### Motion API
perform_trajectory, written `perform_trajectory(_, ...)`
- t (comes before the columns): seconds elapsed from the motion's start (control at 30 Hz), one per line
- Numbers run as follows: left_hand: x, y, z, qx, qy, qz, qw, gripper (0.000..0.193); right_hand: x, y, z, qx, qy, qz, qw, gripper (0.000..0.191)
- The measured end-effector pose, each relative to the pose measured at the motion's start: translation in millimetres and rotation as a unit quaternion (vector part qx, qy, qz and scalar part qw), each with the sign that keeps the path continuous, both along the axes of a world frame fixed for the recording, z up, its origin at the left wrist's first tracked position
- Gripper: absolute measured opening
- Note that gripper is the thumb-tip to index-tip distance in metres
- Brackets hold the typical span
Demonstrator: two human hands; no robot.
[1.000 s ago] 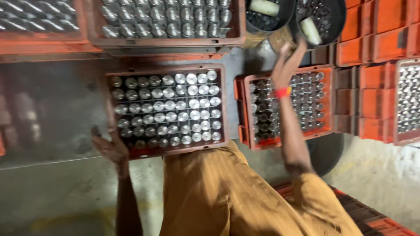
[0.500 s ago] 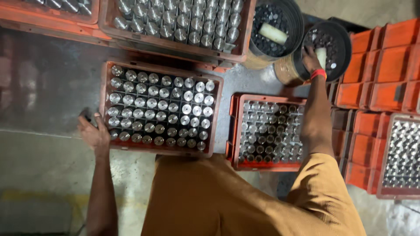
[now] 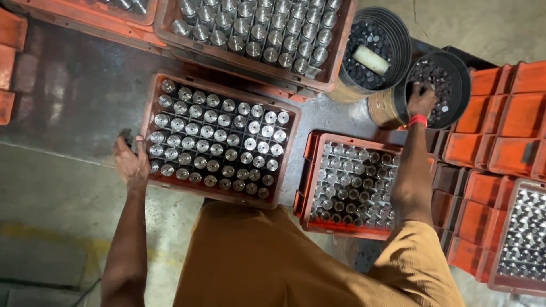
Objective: The person uses a cylindrical sanding block to rub the tops of small metal parts arranged in an orange crate. They repeatedly move the block across the parts and occasionally rearrange them by hand to access different areas.
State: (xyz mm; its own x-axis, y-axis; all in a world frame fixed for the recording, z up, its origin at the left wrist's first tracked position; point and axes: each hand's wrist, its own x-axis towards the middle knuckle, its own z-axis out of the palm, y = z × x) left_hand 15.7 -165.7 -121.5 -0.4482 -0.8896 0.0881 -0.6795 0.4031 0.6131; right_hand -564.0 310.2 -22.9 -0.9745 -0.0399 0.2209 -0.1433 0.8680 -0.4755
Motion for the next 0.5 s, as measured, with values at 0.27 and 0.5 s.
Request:
perform_trajectory(0.27, -2, 2, 6, 0.006, -0.007, 0.004, 1.0, 0.041, 0, 6, -3, -0.06, 0.004, 0.041, 0.997, 0.03)
perform_trajectory(0.5, -3, 0, 2, 0.017, -0.035, 0.02, 0.999, 0.041, -8, 9, -8, -0.161, -0.026, 0.145, 0.976, 0.023)
